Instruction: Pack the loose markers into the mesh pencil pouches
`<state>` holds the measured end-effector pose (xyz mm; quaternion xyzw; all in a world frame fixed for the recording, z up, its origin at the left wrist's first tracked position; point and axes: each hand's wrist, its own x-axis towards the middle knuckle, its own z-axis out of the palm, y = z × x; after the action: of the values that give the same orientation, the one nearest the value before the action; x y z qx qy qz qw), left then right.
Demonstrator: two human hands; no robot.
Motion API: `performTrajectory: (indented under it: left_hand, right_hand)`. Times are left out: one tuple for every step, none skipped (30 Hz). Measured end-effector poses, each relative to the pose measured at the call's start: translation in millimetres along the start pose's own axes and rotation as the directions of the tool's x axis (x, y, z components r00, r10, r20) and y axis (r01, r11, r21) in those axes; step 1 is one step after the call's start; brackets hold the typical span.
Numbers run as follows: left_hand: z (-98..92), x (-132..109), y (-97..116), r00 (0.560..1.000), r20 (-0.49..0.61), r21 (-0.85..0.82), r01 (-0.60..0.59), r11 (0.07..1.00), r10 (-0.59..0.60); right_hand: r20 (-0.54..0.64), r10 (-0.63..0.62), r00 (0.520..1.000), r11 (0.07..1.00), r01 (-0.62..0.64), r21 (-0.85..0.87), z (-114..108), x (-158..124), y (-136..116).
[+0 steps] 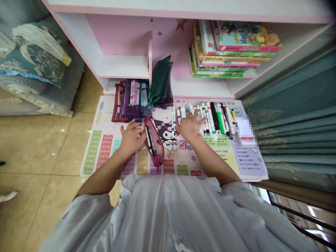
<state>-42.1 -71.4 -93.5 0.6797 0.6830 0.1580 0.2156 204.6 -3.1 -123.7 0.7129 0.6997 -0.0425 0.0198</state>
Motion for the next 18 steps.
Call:
performTrajectory:
  left_hand:
    - [0.3, 0.0, -0.3, 1.000, 0.000, -0.002, -0.001, 1.000, 0.001]
    - [0.6, 0.0, -0.7, 1.000, -0.001, -0.004, -0.001, 1.000, 0.001]
    - [0.8, 0.1, -1.0, 1.000, -0.003, -0.007, -0.002, 1.000, 0.002]
    - [1.1, 0.1, -1.2, 1.000, -0.005, -0.008, -0.003, 1.000, 0.003]
    - [1.2, 0.1, -1.4, 1.000, -0.006, -0.010, -0.004, 1.000, 0.004]
    - [1.2, 0.1, -1.4, 1.000, -0.007, -0.010, -0.003, 1.000, 0.003]
    - [1.2, 0.0, -1.4, 1.000, -0.008, -0.011, -0.002, 1.000, 0.002]
    - [1.2, 0.0, -1.3, 1.000, -0.009, -0.012, 0.000, 1.000, 0.000]
    - [1.1, -0.1, -1.3, 1.000, -0.010, -0.012, 0.002, 1.000, -0.003]
    - [1.0, -0.1, -1.3, 1.000, -0.011, -0.012, 0.003, 1.000, -0.003]
    - [1.1, -0.1, -1.3, 1.000, -0.011, -0.012, 0.002, 1.000, -0.002]
    - [1.2, 0.0, -1.5, 1.000, -0.010, -0.012, -0.001, 1.000, 0.001]
    - [1.4, 0.1, -1.7, 1.000, -0.012, -0.012, -0.002, 1.000, 0.002]
    - [1.6, 0.3, -1.9, 1.000, -0.012, -0.012, -0.002, 1.000, 0.002]
    - [1.9, 0.4, -2.2, 1.000, -0.013, -0.010, -0.002, 1.000, 0.002]
    - [2.2, 0.5, -2.4, 1.000, -0.016, -0.009, -0.001, 1.000, 0.001]
    - [2.4, 0.6, -2.6, 1.000, -0.017, -0.008, -0.002, 1.000, 0.002]
    - [2.5, 0.6, -2.7, 1.000, -0.017, -0.009, -0.003, 1.000, 0.003]
  right_hand:
    - [0.009, 0.000, 1.000, 1.000, 0.000, 0.000, -0.2, 0.6, 0.0]
    - [0.016, 0.001, 1.000, 1.000, -0.001, -0.001, 0.0, 1.0, 0.1]
    - [0.021, 0.002, 1.000, 1.000, -0.002, -0.005, 0.5, 1.2, 0.1]
    - [0.023, 0.004, 1.000, 1.000, -0.004, -0.010, 1.3, 1.4, -0.1]
    - [0.021, 0.005, 1.000, 1.000, -0.004, -0.016, 2.3, 1.6, -0.4]
    - [0.017, 0.004, 1.000, 1.000, -0.004, -0.022, 3.4, 1.7, -0.8]
    - [0.013, 0.005, 1.000, 1.000, -0.005, -0.025, 4.2, 1.9, -1.4]
    - [0.010, 0.006, 1.000, 1.000, -0.006, -0.024, 4.7, 2.0, -2.0]
    - [0.008, 0.006, 1.000, 1.000, -0.006, -0.019, 4.5, 1.7, -2.6]
    - [0.004, 0.004, 1.000, 1.000, -0.004, -0.010, 3.4, 1.0, -3.2]
    - [-0.003, -0.002, 1.000, 1.000, 0.002, 0.003, 1.4, -0.3, -3.9]
    - [-0.016, -0.012, 1.000, 1.000, 0.012, 0.021, -1.7, -2.5, -4.6]
    - [-0.034, -0.026, 0.999, 0.999, 0.027, 0.042, -5.8, -5.7, -5.5]
    - [-0.054, -0.041, 0.998, 0.997, 0.045, 0.069, -10.7, -9.8, -6.7]
    - [-0.073, -0.056, 0.996, 0.993, 0.063, 0.100, -16.3, -14.9, -8.4]
    - [-0.079, -0.070, 0.994, 0.987, 0.080, 0.141, -22.2, -20.7, -10.7]
    - [-0.074, -0.087, 0.993, 0.977, 0.099, 0.190, -28.1, -27.2, -13.6]
    - [-0.074, -0.115, 0.991, 0.961, 0.130, 0.243, -33.7, -34.1, -17.0]
